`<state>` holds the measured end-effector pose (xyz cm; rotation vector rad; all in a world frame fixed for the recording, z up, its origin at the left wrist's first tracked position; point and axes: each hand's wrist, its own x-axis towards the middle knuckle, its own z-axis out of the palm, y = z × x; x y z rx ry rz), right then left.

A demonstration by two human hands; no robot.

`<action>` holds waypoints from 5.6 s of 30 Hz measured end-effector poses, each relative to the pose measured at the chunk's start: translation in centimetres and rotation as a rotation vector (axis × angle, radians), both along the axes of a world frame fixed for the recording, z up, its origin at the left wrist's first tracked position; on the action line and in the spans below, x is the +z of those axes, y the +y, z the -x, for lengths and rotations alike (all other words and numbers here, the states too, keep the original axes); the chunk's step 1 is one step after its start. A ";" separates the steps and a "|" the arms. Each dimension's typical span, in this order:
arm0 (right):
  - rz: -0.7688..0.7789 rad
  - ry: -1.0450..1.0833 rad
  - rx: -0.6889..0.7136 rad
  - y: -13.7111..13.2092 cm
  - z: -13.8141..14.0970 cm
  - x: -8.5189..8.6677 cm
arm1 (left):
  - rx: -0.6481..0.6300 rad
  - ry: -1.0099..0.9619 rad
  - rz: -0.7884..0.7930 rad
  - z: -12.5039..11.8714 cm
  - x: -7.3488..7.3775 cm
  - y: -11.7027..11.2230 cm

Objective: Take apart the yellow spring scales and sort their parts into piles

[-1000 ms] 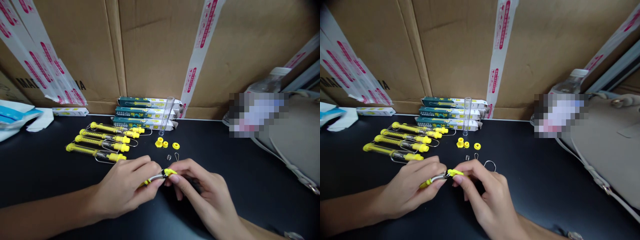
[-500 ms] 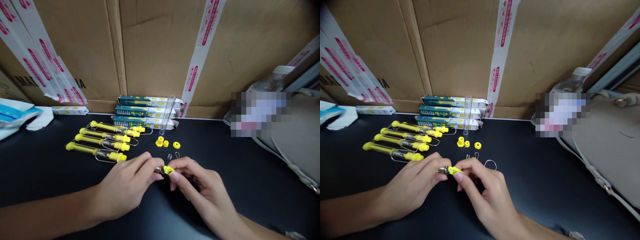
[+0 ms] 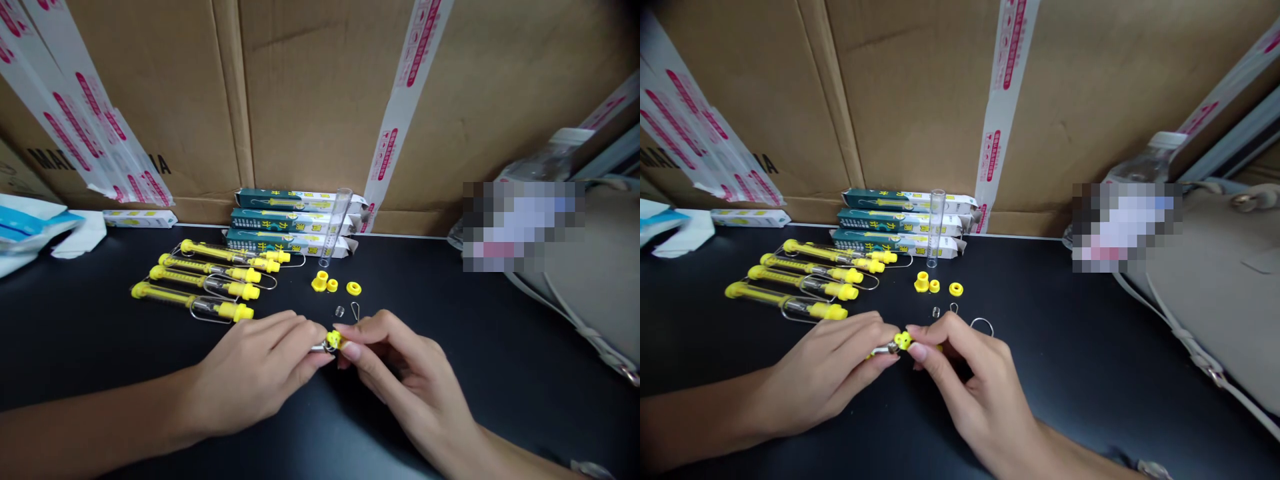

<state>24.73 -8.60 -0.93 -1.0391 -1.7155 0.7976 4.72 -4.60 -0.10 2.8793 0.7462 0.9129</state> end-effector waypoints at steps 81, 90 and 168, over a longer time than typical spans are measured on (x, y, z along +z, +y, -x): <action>0.111 -0.248 0.205 0.4 0.2 -0.1 | 0.086 0.005 0.273 -0.3 0.0 -0.8; 0.494 0.059 0.375 0.9 -0.5 0.0 | 0.035 0.006 0.226 -0.1 -0.1 -0.9; 0.162 -0.207 0.171 -0.8 -0.1 -0.6 | 0.040 0.107 -0.058 -0.2 0.2 -0.6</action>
